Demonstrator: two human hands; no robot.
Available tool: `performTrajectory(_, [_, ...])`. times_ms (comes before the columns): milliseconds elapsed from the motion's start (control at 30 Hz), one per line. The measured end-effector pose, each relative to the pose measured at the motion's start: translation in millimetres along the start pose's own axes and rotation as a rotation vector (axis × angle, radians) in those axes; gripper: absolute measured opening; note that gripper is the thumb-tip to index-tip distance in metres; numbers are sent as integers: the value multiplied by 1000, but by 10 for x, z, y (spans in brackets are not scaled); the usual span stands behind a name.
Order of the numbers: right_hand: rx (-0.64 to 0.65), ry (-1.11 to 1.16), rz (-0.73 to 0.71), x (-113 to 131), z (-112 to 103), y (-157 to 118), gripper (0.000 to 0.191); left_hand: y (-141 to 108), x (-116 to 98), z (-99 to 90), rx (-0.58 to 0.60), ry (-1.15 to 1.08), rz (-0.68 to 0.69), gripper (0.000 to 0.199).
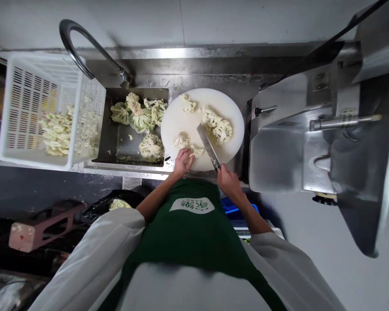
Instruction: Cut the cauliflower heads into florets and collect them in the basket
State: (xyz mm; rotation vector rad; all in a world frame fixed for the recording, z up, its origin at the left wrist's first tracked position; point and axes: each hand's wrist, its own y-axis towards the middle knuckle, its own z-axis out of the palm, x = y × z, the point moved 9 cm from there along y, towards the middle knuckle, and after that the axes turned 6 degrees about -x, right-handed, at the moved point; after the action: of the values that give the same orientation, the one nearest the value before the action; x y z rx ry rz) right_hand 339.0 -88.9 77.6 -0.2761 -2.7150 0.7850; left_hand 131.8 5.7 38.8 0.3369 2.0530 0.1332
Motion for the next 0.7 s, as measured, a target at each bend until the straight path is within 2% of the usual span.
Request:
performTrajectory(133, [1,-11,-47,170,-9,-59,38,12,106,88,-17,-93,-96,25])
performTrajectory(400, [32,-47,-56,312,120,-91,35,36,139,189,-11,-166,-136,25])
performTrajectory(567, [70,-61,-62,472,180,97,31,53,127,137,-2,-196,-162,28])
performTrajectory(700, [59,-46,-56,482,116,274,32,49,85,87,42,-196,-128,29])
